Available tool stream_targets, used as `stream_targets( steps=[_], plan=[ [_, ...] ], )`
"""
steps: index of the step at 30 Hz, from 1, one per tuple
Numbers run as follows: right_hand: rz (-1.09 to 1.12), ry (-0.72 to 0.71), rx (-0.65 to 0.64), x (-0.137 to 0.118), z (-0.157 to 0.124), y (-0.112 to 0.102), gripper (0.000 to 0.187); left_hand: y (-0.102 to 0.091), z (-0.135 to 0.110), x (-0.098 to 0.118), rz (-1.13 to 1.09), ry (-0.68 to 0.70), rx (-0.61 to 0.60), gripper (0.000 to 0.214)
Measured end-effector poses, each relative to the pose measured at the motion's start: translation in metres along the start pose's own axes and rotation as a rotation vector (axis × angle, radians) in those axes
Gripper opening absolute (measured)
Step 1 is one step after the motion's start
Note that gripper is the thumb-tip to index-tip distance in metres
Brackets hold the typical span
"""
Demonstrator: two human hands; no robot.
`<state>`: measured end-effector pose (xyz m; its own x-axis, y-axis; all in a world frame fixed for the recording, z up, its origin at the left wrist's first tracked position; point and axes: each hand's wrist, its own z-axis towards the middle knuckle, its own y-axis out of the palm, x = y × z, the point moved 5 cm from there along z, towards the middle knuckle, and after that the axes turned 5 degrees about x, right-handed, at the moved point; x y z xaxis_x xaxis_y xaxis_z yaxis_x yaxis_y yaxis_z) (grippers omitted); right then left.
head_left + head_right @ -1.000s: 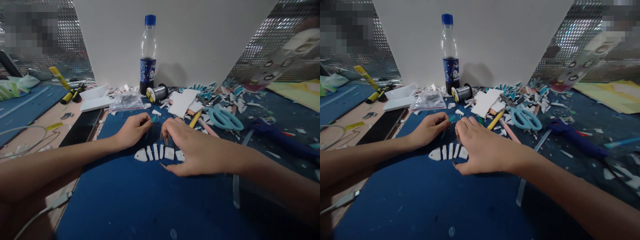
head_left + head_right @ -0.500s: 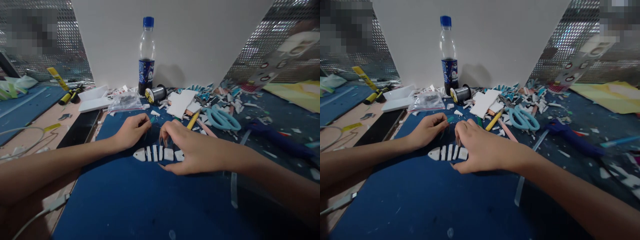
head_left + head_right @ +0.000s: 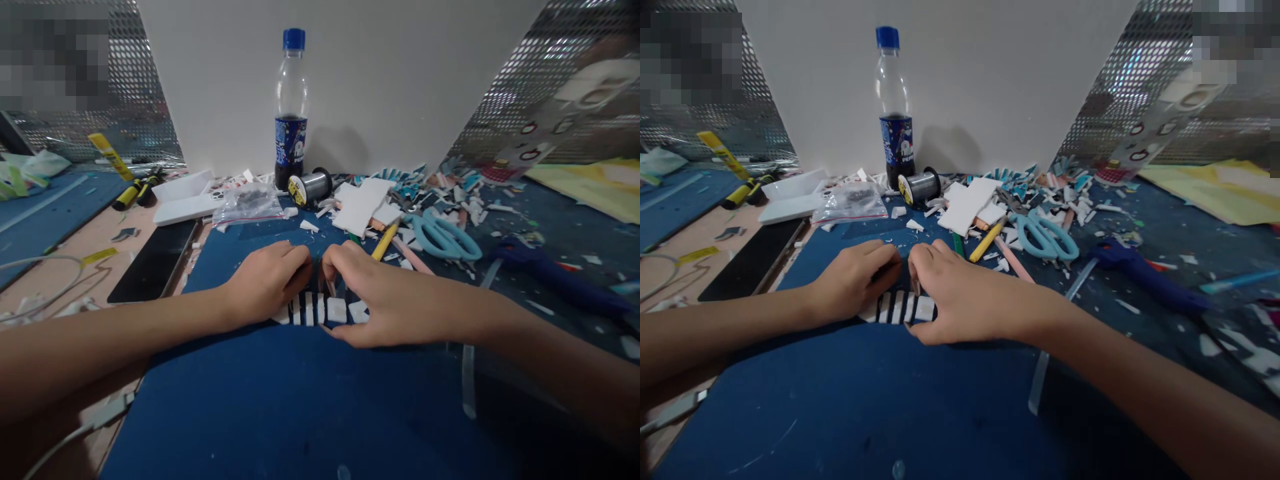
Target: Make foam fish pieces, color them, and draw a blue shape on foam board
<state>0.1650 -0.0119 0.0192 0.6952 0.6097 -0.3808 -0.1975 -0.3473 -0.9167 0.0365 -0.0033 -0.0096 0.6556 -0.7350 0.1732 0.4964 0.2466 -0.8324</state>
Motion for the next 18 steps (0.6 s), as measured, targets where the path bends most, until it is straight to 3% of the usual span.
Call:
stream_targets(
  steps=[14,18],
  plan=[
    [0.007,-0.004,-0.029,0.001,-0.002,-0.003,0.036,0.003,0.0,-0.002,-0.015,-0.032,-0.033,0.016],
    [0.097,0.064,0.089,0.014,-0.003,-0.009,0.048,0.002,0.0,-0.005,-0.013,-0.053,-0.002,0.015]
  ],
)
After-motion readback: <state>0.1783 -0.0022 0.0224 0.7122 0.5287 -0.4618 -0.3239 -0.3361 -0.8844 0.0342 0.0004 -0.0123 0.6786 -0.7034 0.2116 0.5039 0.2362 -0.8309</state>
